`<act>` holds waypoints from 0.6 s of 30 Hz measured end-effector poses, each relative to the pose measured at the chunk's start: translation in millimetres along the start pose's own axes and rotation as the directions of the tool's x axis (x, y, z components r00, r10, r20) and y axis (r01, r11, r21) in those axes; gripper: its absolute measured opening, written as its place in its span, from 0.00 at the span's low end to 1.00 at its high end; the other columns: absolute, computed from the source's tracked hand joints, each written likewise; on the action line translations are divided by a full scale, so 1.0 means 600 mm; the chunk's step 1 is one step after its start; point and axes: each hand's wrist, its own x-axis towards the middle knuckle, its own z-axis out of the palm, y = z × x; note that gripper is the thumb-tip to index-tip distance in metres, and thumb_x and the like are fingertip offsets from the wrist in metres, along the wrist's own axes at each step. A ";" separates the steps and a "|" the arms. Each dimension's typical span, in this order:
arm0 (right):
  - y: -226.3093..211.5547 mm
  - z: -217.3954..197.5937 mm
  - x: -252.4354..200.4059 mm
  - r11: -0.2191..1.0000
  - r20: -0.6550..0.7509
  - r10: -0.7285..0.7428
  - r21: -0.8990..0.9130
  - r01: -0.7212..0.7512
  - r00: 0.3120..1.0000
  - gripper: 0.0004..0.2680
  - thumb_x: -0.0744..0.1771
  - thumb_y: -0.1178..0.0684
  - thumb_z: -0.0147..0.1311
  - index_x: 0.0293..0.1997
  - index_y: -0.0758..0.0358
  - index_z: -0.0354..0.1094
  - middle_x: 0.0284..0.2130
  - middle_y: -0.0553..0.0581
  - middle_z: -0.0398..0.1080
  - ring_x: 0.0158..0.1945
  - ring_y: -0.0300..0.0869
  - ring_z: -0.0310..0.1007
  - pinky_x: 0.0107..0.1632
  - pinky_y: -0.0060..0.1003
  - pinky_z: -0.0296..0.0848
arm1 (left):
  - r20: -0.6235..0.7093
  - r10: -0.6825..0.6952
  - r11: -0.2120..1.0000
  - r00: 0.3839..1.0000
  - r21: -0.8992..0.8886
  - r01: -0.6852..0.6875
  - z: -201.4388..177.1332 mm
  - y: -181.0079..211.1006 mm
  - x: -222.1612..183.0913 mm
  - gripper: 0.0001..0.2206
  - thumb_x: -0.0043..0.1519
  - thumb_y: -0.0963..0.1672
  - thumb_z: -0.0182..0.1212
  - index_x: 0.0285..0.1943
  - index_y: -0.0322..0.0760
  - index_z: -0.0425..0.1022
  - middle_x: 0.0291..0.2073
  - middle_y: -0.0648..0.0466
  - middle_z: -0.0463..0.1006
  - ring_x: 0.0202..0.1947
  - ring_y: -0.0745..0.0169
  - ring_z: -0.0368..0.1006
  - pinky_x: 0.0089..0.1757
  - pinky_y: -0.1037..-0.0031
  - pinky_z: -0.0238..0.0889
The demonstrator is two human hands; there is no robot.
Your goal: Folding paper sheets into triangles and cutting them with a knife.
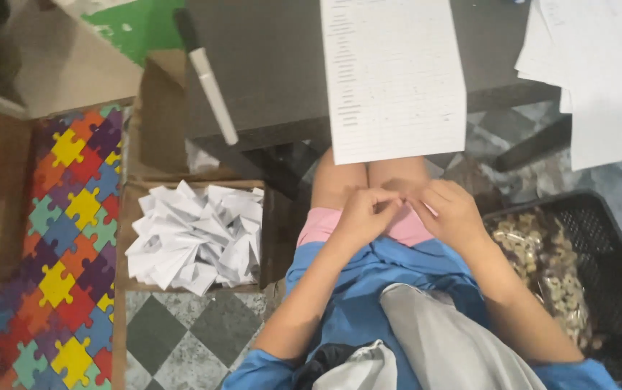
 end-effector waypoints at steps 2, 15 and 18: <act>0.013 -0.015 0.045 0.987 0.026 -0.091 -0.128 0.094 0.996 0.04 0.63 0.56 0.56 0.27 0.59 0.68 0.24 0.52 0.68 0.32 0.47 0.71 0.37 0.38 0.68 | -0.036 0.023 0.990 0.999 0.143 -0.017 0.007 0.026 0.028 0.10 0.58 0.47 0.59 0.47 0.49 0.78 0.41 0.59 0.79 0.45 0.68 0.74 0.44 0.78 0.67; 0.483 -0.165 0.203 0.771 -0.141 0.193 -0.590 -0.239 0.971 0.19 0.83 0.62 0.63 0.33 0.64 0.68 0.33 0.59 0.65 0.43 0.51 0.68 0.48 0.43 0.63 | -0.038 0.352 0.718 0.935 0.651 -0.244 -0.213 0.125 0.212 0.15 0.65 0.43 0.43 0.59 0.39 0.66 0.51 0.50 0.71 0.52 0.54 0.67 0.50 0.63 0.57; 0.452 -0.132 0.238 0.821 -0.160 0.209 -0.507 -0.262 0.965 0.15 0.78 0.65 0.69 0.36 0.69 0.65 0.33 0.61 0.66 0.38 0.54 0.65 0.45 0.46 0.61 | 0.058 0.300 0.657 0.952 0.711 -0.250 -0.230 0.110 0.240 0.19 0.61 0.40 0.45 0.62 0.45 0.64 0.60 0.50 0.62 0.59 0.50 0.61 0.52 0.56 0.54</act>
